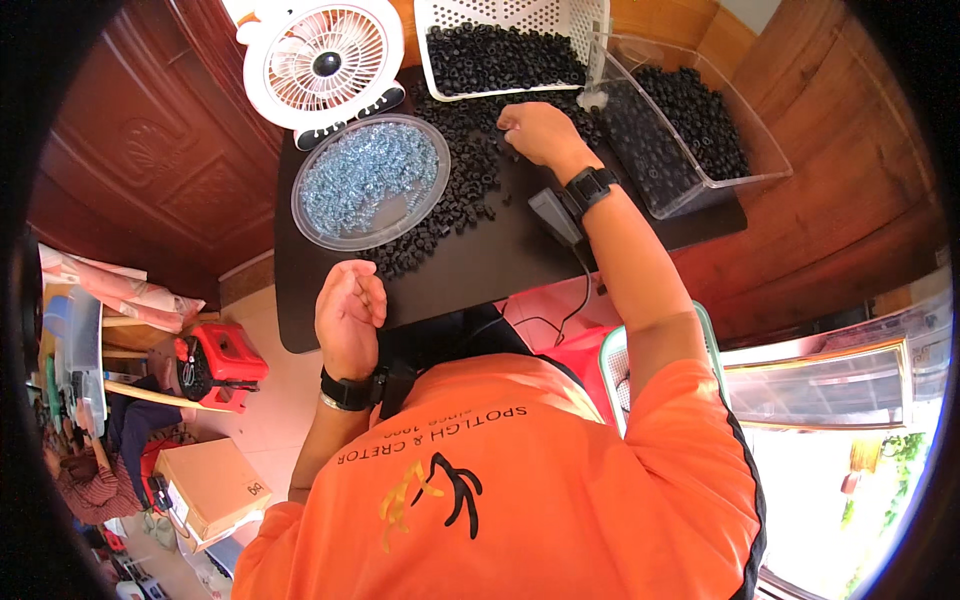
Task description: Assembling small plastic components by attaching black caps to blue pieces.
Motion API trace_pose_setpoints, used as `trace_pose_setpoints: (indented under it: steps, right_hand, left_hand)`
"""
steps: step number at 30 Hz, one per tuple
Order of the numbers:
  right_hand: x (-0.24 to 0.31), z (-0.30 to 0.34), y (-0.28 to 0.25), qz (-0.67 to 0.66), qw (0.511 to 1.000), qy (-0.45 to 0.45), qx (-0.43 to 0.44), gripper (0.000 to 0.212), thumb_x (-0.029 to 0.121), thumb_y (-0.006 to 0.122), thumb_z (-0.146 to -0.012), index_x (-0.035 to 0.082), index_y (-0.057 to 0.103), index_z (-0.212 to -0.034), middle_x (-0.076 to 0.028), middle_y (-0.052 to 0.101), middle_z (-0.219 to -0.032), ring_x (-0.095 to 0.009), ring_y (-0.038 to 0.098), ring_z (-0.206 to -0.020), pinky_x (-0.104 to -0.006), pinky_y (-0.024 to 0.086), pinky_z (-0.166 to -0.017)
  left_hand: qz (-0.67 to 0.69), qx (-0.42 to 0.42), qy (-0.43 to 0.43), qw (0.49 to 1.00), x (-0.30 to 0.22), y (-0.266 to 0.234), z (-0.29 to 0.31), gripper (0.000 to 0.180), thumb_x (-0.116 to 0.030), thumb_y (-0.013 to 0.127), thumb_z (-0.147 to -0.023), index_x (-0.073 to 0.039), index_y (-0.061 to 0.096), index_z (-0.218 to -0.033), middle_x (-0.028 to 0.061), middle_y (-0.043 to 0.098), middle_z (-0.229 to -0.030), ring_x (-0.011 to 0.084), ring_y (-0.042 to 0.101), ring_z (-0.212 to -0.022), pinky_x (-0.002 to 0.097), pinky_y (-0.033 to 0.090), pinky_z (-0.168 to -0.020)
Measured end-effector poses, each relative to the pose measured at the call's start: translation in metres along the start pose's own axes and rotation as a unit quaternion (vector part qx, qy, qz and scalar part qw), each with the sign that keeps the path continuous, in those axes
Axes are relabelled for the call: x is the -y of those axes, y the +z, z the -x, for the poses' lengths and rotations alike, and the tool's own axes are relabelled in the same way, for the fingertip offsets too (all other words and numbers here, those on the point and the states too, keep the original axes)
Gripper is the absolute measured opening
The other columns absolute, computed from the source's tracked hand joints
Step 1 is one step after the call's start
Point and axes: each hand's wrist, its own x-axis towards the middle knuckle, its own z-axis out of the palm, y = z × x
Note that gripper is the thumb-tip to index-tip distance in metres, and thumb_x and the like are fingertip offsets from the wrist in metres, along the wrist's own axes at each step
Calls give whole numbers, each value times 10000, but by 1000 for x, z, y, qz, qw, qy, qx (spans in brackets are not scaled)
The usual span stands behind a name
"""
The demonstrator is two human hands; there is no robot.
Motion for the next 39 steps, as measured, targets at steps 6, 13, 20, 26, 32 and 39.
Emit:
trace_pose_setpoints:
  steps: [6, 13, 20, 26, 32, 39]
  right_hand:
    - [8, -21, 20, 30, 999, -36, 26, 227, 193, 612, -756, 87, 669, -949, -133, 667, -897, -319, 624, -888, -406, 493, -791]
    - [24, -7, 12, -27, 997, -69, -26, 261, 127, 675, -738, 22, 655, -976, -115, 652, -838, -249, 633, -802, -338, 502, -747]
    - [121, 85, -32, -333, 918, -211, -51, 343, -21, 723, -697, 35, 631, -1023, -33, 571, -815, -116, 566, -745, -247, 485, -689]
    - [149, 118, -27, -311, 905, -286, -55, 249, 12, 727, -675, 44, 649, -910, -72, 606, -835, -249, 614, -800, -328, 512, -704]
    - [151, 127, -9, -281, 916, -284, -47, 238, 81, 758, -665, 63, 653, -877, -60, 602, -804, -247, 606, -780, -334, 508, -664]
    - [156, 123, -7, -255, 919, -296, -51, 206, 109, 762, -673, 69, 649, -840, -51, 607, -793, -255, 599, -764, -349, 502, -670]
  left_hand:
    - [1, 5, 0, 1000, 1, 0, -1, 248, -218, 418, -942, -19, 561, -977, 45, 530, -675, 102, 442, -539, 212, 314, -480]
    - [-5, -1, -14, 1000, 0, 2, 0, 248, -225, 431, -929, -24, 564, -983, 42, 541, -678, 99, 445, -539, 217, 318, -484]
    - [-66, 63, 1, 996, -3, 18, -2, 274, -246, 453, -926, -26, 568, -1043, 39, 566, -756, 79, 474, -574, 203, 333, -501]
    - [-57, 121, 5, 991, -8, 38, 0, 298, -256, 470, -910, -9, 526, -1065, 34, 561, -800, 89, 523, -662, 194, 367, -546]
    - [-83, 99, -30, 991, -5, 29, 9, 260, -256, 472, -893, -22, 551, -972, 30, 562, -738, 88, 538, -650, 198, 372, -546]
    - [-75, 101, -32, 992, -6, 21, 8, 272, -258, 480, -889, -9, 557, -968, 34, 563, -730, 86, 536, -643, 197, 366, -549]
